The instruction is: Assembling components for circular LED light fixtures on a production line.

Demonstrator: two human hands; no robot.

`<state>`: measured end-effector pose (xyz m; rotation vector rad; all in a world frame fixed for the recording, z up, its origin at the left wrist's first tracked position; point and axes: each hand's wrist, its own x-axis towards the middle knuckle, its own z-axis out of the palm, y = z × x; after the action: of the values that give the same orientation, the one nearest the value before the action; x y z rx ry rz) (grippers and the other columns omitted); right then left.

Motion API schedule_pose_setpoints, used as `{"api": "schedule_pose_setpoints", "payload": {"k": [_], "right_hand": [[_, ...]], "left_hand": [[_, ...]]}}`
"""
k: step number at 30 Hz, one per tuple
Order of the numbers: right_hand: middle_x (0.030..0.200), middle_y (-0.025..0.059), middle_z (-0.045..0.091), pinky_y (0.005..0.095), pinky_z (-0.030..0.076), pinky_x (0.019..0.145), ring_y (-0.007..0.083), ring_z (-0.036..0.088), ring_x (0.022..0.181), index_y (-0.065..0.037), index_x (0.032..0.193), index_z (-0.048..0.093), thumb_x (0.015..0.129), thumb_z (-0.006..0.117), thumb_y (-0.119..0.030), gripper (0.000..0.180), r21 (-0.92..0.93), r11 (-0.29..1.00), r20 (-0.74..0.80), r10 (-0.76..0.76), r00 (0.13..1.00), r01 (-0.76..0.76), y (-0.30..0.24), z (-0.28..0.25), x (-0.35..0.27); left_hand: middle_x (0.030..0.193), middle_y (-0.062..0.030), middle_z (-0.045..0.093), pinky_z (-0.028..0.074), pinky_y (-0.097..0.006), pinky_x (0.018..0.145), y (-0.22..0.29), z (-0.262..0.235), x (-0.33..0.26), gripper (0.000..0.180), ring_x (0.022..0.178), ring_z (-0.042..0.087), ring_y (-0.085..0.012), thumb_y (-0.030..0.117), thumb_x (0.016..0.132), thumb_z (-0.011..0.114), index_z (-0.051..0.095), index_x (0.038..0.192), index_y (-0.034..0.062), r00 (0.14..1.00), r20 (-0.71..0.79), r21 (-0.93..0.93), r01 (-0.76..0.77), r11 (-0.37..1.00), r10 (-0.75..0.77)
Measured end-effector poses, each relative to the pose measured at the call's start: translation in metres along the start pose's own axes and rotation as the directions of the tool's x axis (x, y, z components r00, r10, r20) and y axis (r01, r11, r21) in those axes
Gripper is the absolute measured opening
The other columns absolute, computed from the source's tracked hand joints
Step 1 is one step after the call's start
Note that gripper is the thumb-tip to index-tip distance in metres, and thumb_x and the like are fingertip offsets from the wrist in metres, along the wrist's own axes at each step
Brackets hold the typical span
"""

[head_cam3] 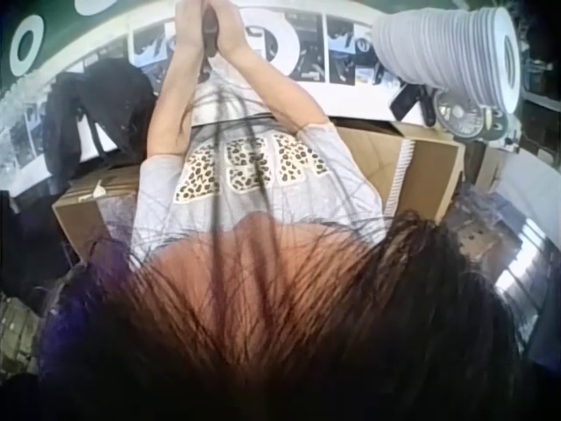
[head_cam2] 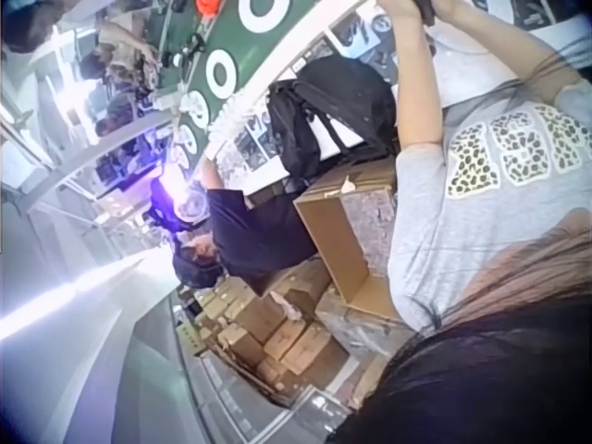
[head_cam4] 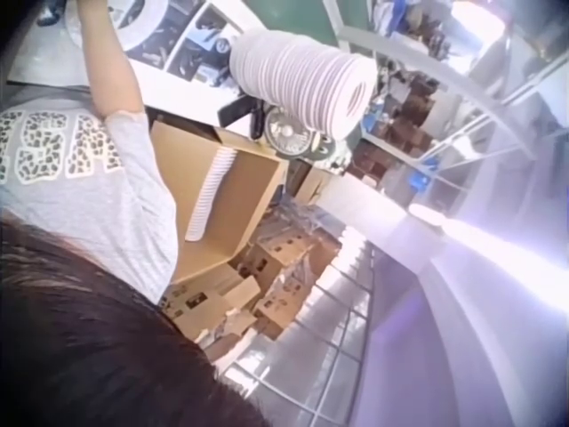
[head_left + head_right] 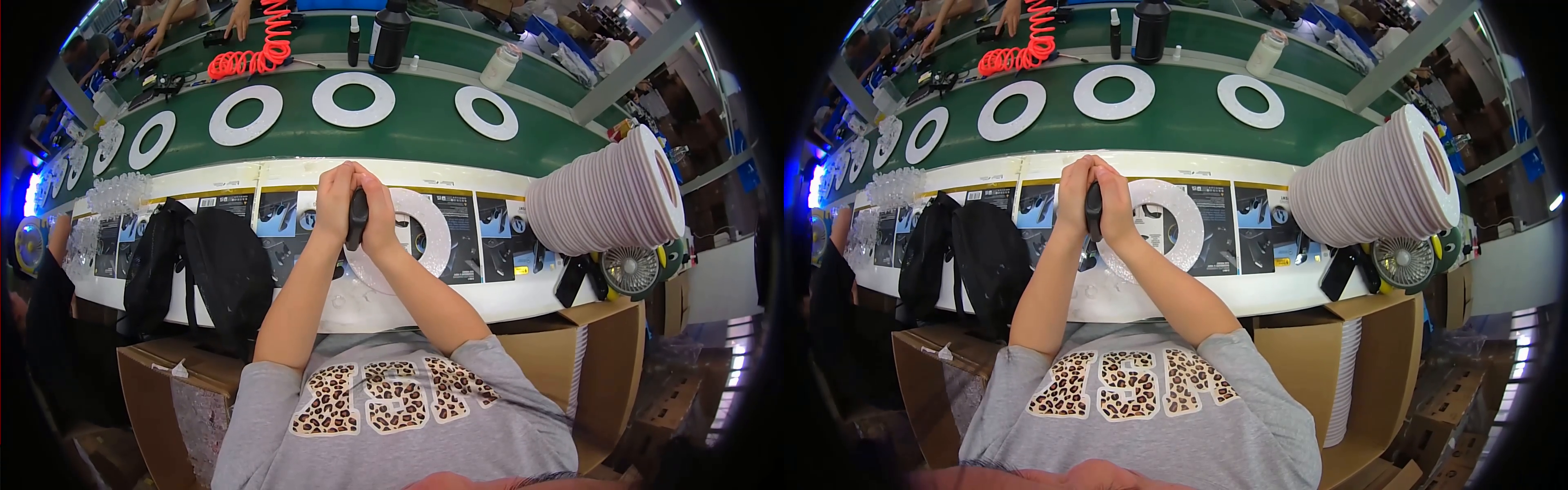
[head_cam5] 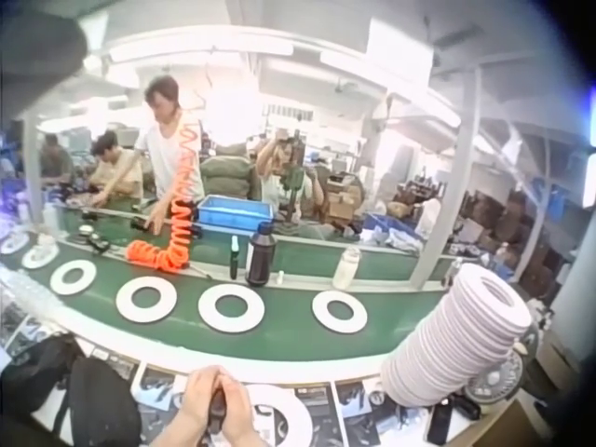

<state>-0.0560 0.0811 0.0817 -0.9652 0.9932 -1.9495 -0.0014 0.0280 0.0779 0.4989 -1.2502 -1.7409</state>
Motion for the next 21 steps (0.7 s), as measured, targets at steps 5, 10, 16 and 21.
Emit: {"api": "schedule_pose_setpoints", "payload": {"k": [5,10,16,21], "right_hand": [[0.077,0.0053,0.048,0.0259,0.036,0.071,0.0126,0.041,0.073,0.000,0.071,0.043,0.091,0.036,-0.023,0.031,-0.032,0.999,-0.051,-0.012,0.999,0.010,0.005,-0.001,-0.002],[0.091,0.0069,0.061,0.0249,0.039,0.080,0.0130,0.051,0.083,0.003,0.093,0.061,0.092,0.034,-0.031,0.043,-0.119,0.993,0.025,-0.006,1.000,0.009,0.009,-0.010,-0.002],[0.080,0.0051,0.048,0.0250,0.036,0.071,0.0121,0.041,0.073,-0.001,0.071,0.043,0.091,0.035,-0.026,0.033,-0.039,0.999,-0.015,-0.016,1.000,0.016,0.002,-0.002,-0.001],[0.080,0.0062,0.052,0.0250,0.037,0.071,0.0125,0.044,0.072,0.000,0.071,0.045,0.092,0.036,-0.028,0.036,-0.039,0.998,-0.069,-0.048,0.996,0.045,0.006,-0.002,-0.001]], "left_hand": [[0.063,-0.0034,0.058,0.038,-0.021,0.052,-0.004,-0.005,0.001,0.037,0.055,0.047,-0.0063,0.019,0.094,0.038,0.058,0.071,-0.0022,1.000,0.024,0.051,-0.008,0.999,0.007],[0.062,-0.0035,0.057,0.039,-0.021,0.053,-0.004,-0.005,0.002,0.037,0.056,0.048,-0.0065,0.017,0.094,0.038,0.057,0.070,-0.0028,0.999,0.031,0.068,-0.012,0.998,0.010],[0.063,-0.0038,0.058,0.039,-0.021,0.052,-0.005,-0.004,0.002,0.036,0.056,0.048,-0.0064,0.017,0.093,0.038,0.058,0.071,-0.0026,0.999,0.033,0.040,0.004,0.999,-0.005],[0.070,-0.0064,0.061,0.041,-0.022,0.058,-0.001,-0.003,0.001,0.035,0.062,0.051,-0.0089,0.017,0.094,0.038,0.059,0.075,-0.0036,0.999,0.048,0.089,0.007,0.996,-0.011]]}}
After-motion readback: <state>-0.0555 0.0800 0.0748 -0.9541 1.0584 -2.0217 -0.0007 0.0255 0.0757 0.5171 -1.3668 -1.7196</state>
